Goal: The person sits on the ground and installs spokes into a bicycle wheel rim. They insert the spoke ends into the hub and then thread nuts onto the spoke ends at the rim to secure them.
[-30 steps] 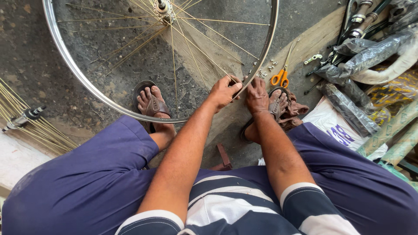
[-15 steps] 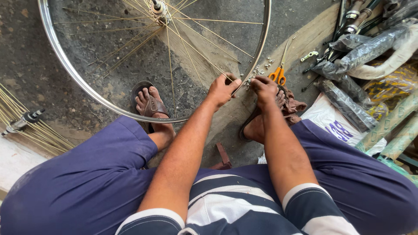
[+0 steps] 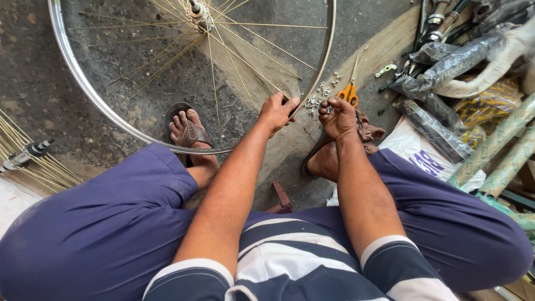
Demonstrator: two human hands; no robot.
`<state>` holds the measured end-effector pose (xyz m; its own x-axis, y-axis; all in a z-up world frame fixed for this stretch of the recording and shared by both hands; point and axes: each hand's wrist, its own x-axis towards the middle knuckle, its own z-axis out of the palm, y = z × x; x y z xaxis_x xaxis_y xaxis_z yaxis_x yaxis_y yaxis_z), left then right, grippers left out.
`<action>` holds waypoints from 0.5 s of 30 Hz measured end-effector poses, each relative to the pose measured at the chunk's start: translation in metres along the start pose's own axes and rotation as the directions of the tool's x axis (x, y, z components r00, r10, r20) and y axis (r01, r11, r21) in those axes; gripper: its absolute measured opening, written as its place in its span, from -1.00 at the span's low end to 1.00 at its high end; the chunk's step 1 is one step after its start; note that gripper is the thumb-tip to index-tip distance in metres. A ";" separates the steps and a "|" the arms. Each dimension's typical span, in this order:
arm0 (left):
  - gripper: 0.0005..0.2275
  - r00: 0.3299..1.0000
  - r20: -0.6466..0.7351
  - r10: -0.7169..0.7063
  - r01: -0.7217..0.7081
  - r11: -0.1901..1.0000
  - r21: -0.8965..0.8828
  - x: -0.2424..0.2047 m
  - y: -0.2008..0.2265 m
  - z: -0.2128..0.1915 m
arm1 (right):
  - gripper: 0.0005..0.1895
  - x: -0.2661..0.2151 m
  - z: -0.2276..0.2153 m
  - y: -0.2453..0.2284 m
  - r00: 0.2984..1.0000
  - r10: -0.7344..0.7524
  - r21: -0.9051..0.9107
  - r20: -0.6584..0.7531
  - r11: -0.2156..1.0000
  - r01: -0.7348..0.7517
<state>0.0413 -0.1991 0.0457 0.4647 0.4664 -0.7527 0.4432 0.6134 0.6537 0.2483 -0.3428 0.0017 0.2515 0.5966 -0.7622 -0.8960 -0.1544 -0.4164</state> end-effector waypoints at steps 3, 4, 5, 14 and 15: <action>-0.72 0.999 -0.034 0.014 -0.014 1.000 -0.012 -0.002 0.002 0.002 | -0.87 -0.006 0.006 0.002 1.000 -0.003 -0.086 0.005 0.996 0.003; -0.73 0.999 0.032 0.044 -0.040 0.993 -0.112 -0.001 0.001 -0.002 | -0.84 -0.007 0.010 0.003 1.000 -0.030 -0.100 0.007 0.995 0.031; -0.75 0.992 0.096 0.078 -0.056 0.975 -0.214 -0.001 0.000 -0.006 | -0.80 -0.010 0.014 0.003 0.998 -0.058 -0.113 0.006 0.992 0.058; -0.73 0.996 0.084 0.002 0.013 0.983 -0.182 -0.013 0.013 -0.008 | -0.70 -0.019 0.050 0.014 0.989 -0.138 -0.210 -0.053 0.970 0.124; -0.74 0.991 0.130 0.029 0.005 0.967 -0.253 -0.013 0.013 -0.011 | -0.74 -0.020 0.051 0.017 0.989 -0.140 -0.187 -0.041 0.974 0.130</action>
<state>0.0326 -0.1904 0.0628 0.5734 0.3969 -0.7167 0.2369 0.7571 0.6088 0.2096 -0.3173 0.0346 0.3889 0.5795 -0.7162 -0.7714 -0.2201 -0.5971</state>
